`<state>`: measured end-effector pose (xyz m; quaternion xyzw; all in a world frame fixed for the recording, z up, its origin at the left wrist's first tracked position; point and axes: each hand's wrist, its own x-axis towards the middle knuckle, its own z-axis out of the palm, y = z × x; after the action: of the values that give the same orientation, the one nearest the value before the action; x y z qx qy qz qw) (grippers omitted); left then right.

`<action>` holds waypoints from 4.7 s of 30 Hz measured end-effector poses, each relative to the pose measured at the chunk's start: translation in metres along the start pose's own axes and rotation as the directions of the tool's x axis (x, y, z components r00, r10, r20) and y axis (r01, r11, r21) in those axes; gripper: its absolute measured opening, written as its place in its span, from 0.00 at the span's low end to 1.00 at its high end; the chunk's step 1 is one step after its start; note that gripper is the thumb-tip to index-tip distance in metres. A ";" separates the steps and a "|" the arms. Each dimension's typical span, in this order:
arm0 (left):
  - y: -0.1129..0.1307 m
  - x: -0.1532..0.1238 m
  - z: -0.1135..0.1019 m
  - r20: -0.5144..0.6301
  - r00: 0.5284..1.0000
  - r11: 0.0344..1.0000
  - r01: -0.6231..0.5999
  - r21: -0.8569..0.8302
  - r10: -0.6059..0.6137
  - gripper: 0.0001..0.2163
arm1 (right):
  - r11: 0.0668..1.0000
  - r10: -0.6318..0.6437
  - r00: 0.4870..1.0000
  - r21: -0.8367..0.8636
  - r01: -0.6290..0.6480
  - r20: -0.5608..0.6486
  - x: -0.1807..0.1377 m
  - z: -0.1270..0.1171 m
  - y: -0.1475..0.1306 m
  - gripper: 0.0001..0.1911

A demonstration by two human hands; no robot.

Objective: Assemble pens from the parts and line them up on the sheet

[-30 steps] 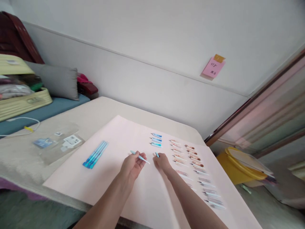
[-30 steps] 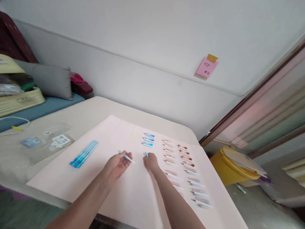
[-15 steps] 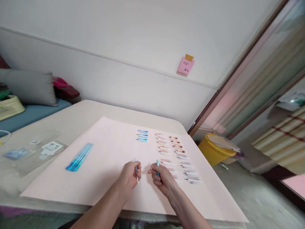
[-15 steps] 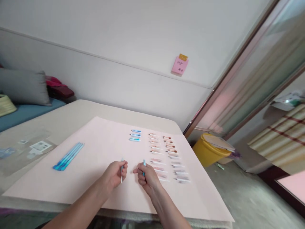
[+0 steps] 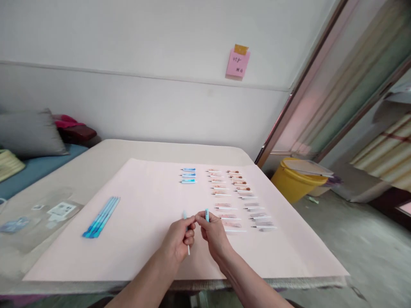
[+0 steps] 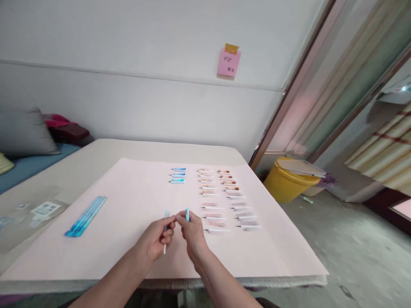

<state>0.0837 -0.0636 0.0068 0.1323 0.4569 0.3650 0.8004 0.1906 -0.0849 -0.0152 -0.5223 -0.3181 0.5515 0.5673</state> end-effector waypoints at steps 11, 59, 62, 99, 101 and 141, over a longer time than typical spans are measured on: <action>0.007 0.008 -0.009 0.043 0.987 0.977 -0.159 0.145 0.155 0.06 | 0.787 -0.187 0.971 -0.569 0.239 0.150 -0.001 -0.011 -0.011 0.11; 0.046 0.008 -0.020 -0.026 0.981 0.957 -0.192 -0.216 0.191 0.14 | 0.838 -0.101 0.954 -0.493 0.235 0.283 -0.020 0.000 -0.011 0.09; 0.048 0.005 -0.014 -0.076 0.962 0.906 -0.273 -0.323 0.262 0.14 | 0.885 -0.021 0.953 -0.437 0.158 0.301 -0.029 0.008 -0.010 0.09; -0.005 0.000 0.010 0.128 0.883 0.890 -0.456 0.013 0.451 0.18 | 0.912 0.254 0.925 0.248 -0.326 0.281 -0.030 0.001 -0.021 0.05; -0.004 -0.002 0.010 0.149 0.891 0.899 -0.437 0.016 0.430 0.18 | 0.845 0.307 0.884 0.326 -0.424 0.353 -0.029 -0.001 -0.021 0.06; 0.009 -0.016 -0.003 0.307 0.819 0.782 -0.562 0.269 0.484 0.09 | 0.940 0.276 0.877 0.082 -0.332 0.393 -0.027 -0.011 -0.022 0.19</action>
<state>0.0726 -0.0691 0.0202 0.4333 0.3665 0.4701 0.6760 0.2018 -0.1096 0.0081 -0.4074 -0.2931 0.7454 0.4387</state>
